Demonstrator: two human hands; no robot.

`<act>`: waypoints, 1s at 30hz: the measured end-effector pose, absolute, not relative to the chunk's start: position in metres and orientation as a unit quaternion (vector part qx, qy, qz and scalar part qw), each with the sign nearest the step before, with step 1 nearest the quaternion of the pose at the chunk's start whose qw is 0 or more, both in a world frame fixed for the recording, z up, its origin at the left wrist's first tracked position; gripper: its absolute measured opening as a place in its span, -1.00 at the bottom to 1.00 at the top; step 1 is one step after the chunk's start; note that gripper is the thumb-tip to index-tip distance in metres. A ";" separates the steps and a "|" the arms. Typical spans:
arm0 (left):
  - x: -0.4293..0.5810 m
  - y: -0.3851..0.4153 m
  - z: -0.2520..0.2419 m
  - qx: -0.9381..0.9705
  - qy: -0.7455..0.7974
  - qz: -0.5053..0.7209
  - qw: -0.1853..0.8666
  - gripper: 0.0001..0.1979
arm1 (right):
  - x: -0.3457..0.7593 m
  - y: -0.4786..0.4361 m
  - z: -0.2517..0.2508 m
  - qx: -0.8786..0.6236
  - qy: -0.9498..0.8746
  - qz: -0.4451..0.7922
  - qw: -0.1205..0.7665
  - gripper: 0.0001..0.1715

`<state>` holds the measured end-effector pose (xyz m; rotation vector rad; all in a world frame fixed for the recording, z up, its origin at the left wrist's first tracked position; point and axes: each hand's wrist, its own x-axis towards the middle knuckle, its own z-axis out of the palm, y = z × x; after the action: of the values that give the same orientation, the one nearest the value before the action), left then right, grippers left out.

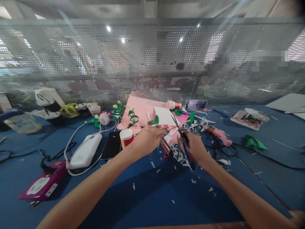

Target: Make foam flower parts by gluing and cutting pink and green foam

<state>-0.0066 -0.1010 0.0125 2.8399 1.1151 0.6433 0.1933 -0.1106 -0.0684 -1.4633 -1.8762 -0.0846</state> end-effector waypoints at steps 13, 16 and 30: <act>-0.019 -0.075 0.000 0.911 0.291 0.265 0.123 -0.69 | 0.190 -0.118 -0.063 -0.502 -0.688 0.290 0.436 -0.78; -0.021 -0.073 -0.001 0.915 0.283 0.263 0.116 -0.70 | 0.191 -0.114 -0.069 -0.483 -0.677 0.323 0.452 -0.79; -0.018 -0.075 0.001 0.909 0.309 0.260 0.108 -0.71 | 0.184 -0.118 -0.063 -0.531 -0.704 0.213 0.420 -0.75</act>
<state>-0.0179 -0.0750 0.0005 2.6744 0.9083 0.7637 0.1838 -0.1185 -0.0633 -1.3302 -1.7649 0.5346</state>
